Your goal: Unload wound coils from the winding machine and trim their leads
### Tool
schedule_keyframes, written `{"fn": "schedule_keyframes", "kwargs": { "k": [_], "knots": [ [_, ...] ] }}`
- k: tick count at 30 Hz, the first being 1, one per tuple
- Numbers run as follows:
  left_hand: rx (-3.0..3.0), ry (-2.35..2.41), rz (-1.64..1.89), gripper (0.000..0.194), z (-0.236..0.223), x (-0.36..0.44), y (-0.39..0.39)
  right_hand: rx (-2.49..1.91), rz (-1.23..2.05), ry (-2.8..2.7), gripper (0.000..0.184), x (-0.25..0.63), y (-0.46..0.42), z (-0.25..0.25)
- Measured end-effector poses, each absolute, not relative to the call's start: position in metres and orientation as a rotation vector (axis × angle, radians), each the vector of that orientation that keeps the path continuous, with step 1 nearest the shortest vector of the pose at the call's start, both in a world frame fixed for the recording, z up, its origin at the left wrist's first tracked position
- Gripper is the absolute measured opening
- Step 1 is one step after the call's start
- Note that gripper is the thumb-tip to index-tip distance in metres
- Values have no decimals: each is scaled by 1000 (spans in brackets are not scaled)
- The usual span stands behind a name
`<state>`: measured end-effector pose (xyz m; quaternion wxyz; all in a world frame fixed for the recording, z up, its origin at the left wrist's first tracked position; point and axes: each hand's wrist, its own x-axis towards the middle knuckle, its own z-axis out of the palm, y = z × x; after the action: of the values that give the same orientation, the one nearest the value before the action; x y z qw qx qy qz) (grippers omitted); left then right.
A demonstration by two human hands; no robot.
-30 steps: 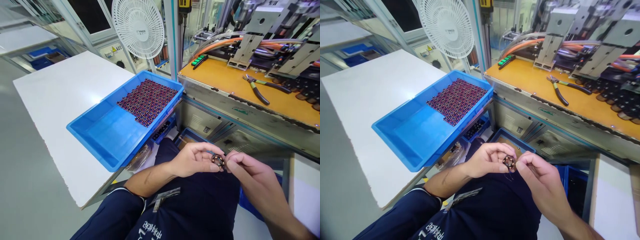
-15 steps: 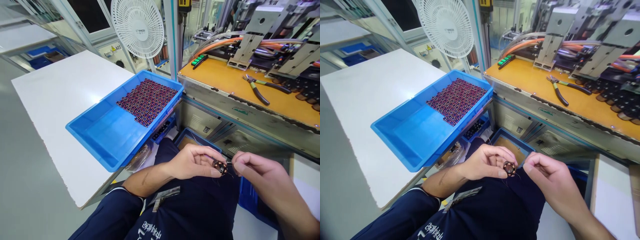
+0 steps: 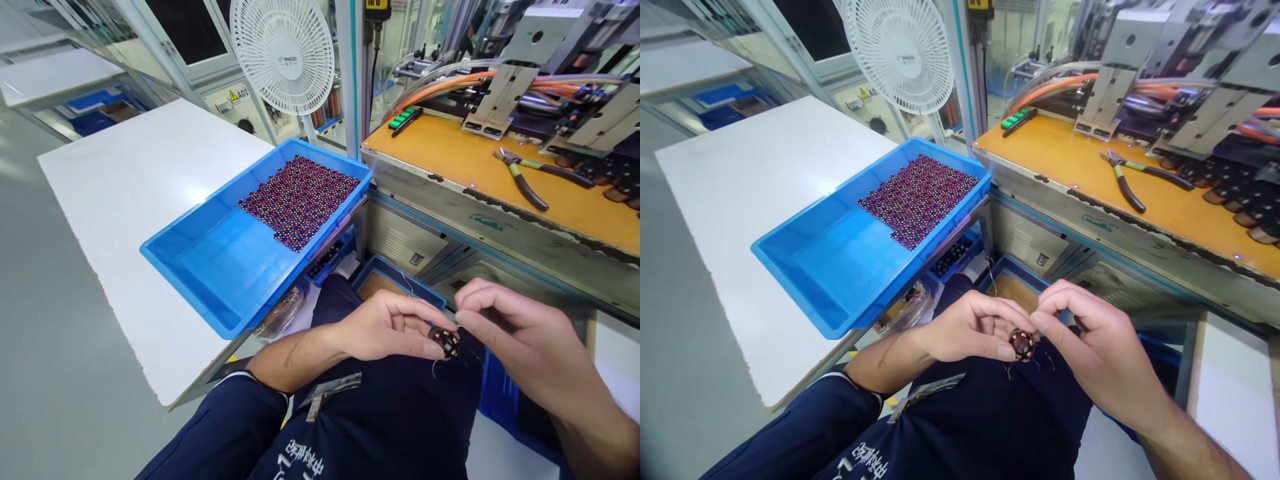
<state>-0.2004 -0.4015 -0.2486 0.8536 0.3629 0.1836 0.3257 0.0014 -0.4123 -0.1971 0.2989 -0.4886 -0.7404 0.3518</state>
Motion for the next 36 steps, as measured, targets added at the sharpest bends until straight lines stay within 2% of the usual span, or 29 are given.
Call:
{"fn": "schedule_keyframes", "kwargs": {
  "k": [5, 13, 22, 36],
  "knots": [
    [704, 340, 780, 36, -252, -199, -401, -1486, 962, -1830, 26, 11, -428, -202],
    [748, 326, 804, 30, -252, -195, -400, -1591, 1303, -1765, 31, 6, -435, -189],
    [685, 305, 760, 33, -259, -196, -402, -1493, 1202, -1909, 23, 6, -437, -189],
    [670, 222, 802, 38, -259, -192, -399, -1466, 1189, -1910, 21, 5, -446, -192]
  ]
}}
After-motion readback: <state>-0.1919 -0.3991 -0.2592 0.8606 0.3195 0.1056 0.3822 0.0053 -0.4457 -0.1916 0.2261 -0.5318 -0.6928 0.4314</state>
